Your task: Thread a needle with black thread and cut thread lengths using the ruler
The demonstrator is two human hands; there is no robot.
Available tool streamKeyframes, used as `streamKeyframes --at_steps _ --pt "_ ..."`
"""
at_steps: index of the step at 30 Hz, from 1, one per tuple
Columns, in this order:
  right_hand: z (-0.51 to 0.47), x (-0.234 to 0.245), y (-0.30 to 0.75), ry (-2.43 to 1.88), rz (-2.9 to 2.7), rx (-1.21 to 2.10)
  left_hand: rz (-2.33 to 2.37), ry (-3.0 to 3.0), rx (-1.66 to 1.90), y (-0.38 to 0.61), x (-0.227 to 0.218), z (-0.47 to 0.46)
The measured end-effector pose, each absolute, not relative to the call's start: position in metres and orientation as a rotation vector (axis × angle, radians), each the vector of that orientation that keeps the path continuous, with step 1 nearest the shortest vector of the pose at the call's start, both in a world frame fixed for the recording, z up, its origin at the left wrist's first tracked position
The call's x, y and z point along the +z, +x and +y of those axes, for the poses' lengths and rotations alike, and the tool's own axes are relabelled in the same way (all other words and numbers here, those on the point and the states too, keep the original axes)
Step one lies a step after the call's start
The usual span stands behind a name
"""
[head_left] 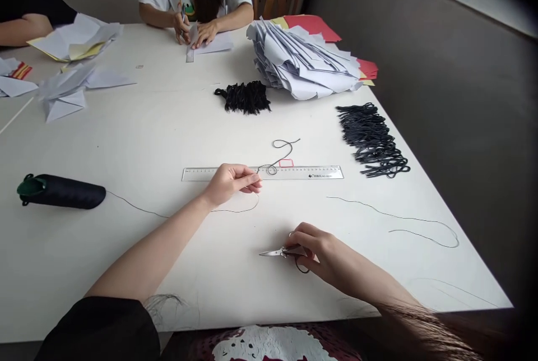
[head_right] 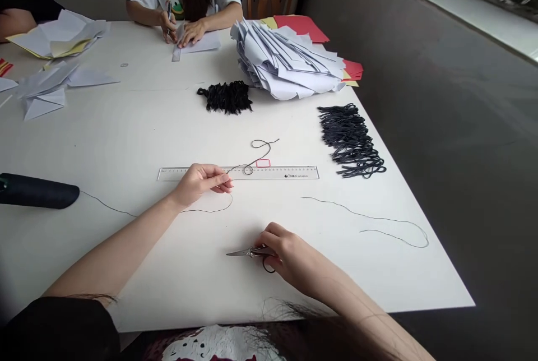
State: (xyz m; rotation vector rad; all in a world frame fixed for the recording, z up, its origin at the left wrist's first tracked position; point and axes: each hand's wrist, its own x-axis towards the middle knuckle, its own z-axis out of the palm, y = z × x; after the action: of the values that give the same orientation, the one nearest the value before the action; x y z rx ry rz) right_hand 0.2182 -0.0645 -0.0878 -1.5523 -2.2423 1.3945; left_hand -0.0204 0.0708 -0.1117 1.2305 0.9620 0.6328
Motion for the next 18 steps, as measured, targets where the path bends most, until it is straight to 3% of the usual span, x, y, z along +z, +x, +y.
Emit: streamKeyframes --at_steps 10,14,18 --pt "-0.076 -0.084 0.223 -1.426 -2.219 1.276 1.095 1.315 0.822 -0.023 -0.114 0.072" --pt "-0.014 -0.075 0.249 -1.279 -2.207 0.986 1.158 1.419 0.969 -0.026 -0.113 0.076" --pt "0.079 -0.090 0.273 -1.547 -2.117 0.600 1.169 1.471 1.064 -0.030 -0.113 0.079"
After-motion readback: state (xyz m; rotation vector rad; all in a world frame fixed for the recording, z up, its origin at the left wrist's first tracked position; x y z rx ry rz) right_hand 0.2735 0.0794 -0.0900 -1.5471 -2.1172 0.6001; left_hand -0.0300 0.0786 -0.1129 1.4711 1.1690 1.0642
